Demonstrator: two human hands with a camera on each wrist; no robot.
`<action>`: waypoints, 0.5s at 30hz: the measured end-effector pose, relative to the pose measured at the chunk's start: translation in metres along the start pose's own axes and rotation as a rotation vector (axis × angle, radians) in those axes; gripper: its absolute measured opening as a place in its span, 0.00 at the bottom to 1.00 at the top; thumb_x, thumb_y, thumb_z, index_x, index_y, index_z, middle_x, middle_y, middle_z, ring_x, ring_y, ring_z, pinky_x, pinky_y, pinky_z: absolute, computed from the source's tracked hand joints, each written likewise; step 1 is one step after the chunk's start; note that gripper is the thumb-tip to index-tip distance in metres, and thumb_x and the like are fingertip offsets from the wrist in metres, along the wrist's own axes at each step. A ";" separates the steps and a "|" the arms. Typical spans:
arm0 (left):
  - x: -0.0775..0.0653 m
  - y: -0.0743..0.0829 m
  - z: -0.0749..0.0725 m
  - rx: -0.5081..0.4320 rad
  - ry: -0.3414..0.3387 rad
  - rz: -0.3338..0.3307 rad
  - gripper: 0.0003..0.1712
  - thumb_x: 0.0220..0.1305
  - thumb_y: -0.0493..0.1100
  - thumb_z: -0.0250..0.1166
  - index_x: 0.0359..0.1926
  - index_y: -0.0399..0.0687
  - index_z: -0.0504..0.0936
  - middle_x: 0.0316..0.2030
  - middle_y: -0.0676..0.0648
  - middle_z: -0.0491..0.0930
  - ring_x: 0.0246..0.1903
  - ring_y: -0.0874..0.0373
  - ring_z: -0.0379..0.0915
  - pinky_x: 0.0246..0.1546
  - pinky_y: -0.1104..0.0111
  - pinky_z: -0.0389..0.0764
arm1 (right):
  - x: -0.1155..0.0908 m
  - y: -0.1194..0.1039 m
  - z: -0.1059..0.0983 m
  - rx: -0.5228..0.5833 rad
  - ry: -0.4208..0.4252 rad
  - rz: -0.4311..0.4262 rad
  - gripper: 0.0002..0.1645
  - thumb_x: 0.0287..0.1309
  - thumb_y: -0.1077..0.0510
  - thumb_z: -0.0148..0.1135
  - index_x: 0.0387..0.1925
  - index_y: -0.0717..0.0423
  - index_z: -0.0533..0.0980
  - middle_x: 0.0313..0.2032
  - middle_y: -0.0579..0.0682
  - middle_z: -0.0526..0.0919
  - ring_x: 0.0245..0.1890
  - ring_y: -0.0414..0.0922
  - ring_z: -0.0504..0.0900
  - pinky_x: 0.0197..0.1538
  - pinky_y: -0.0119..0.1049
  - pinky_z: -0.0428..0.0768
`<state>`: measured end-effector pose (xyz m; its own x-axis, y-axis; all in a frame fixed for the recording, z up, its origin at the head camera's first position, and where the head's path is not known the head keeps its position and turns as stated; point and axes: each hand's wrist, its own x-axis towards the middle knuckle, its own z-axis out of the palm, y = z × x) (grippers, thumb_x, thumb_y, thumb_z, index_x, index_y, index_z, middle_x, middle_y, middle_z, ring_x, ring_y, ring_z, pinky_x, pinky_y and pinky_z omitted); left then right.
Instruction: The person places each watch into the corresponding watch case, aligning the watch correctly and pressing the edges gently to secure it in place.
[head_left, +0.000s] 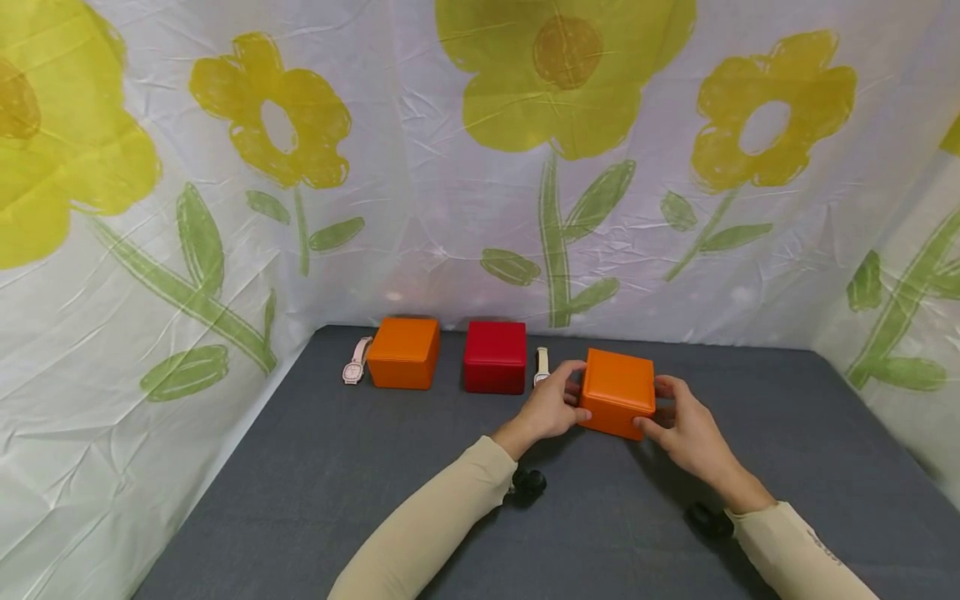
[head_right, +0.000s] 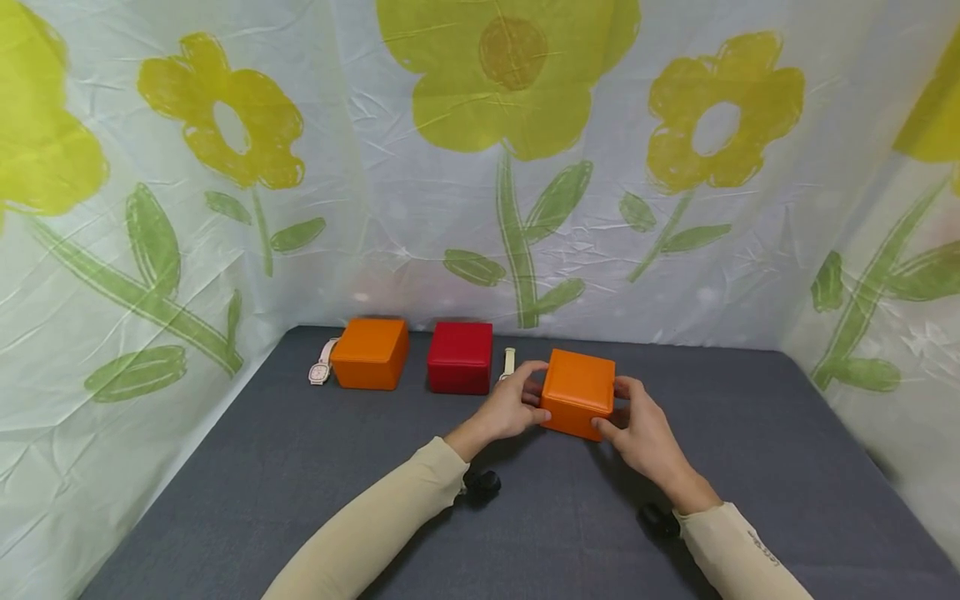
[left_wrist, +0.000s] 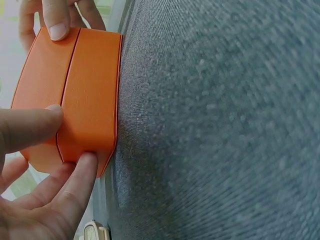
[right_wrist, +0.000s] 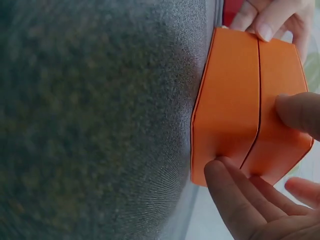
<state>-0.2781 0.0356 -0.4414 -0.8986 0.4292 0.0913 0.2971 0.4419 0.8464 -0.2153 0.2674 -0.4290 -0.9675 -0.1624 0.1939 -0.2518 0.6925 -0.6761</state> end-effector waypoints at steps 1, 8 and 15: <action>0.000 0.001 0.000 -0.002 0.000 0.000 0.42 0.55 0.37 0.71 0.68 0.57 0.63 0.50 0.46 0.77 0.42 0.58 0.76 0.41 0.70 0.78 | 0.000 0.000 0.000 0.003 -0.002 0.004 0.45 0.60 0.51 0.65 0.68 0.64 0.52 0.61 0.67 0.65 0.48 0.60 0.79 0.40 0.46 0.82; 0.006 0.002 0.005 -0.013 0.020 -0.006 0.41 0.54 0.36 0.72 0.66 0.57 0.65 0.48 0.49 0.77 0.41 0.58 0.77 0.40 0.70 0.78 | 0.004 0.008 -0.005 -0.005 -0.010 0.008 0.43 0.60 0.46 0.64 0.67 0.61 0.57 0.60 0.66 0.67 0.48 0.61 0.79 0.42 0.48 0.82; 0.017 0.009 0.013 0.006 0.048 -0.016 0.41 0.53 0.35 0.72 0.67 0.56 0.66 0.47 0.48 0.78 0.40 0.58 0.78 0.38 0.72 0.78 | 0.013 0.023 -0.018 0.030 -0.031 0.019 0.43 0.60 0.46 0.64 0.68 0.60 0.56 0.62 0.66 0.66 0.49 0.61 0.78 0.42 0.47 0.82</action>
<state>-0.2868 0.0575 -0.4392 -0.9178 0.3835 0.1031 0.2843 0.4533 0.8448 -0.2334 0.2934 -0.4291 -0.9723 -0.1716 0.1585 -0.2333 0.6740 -0.7009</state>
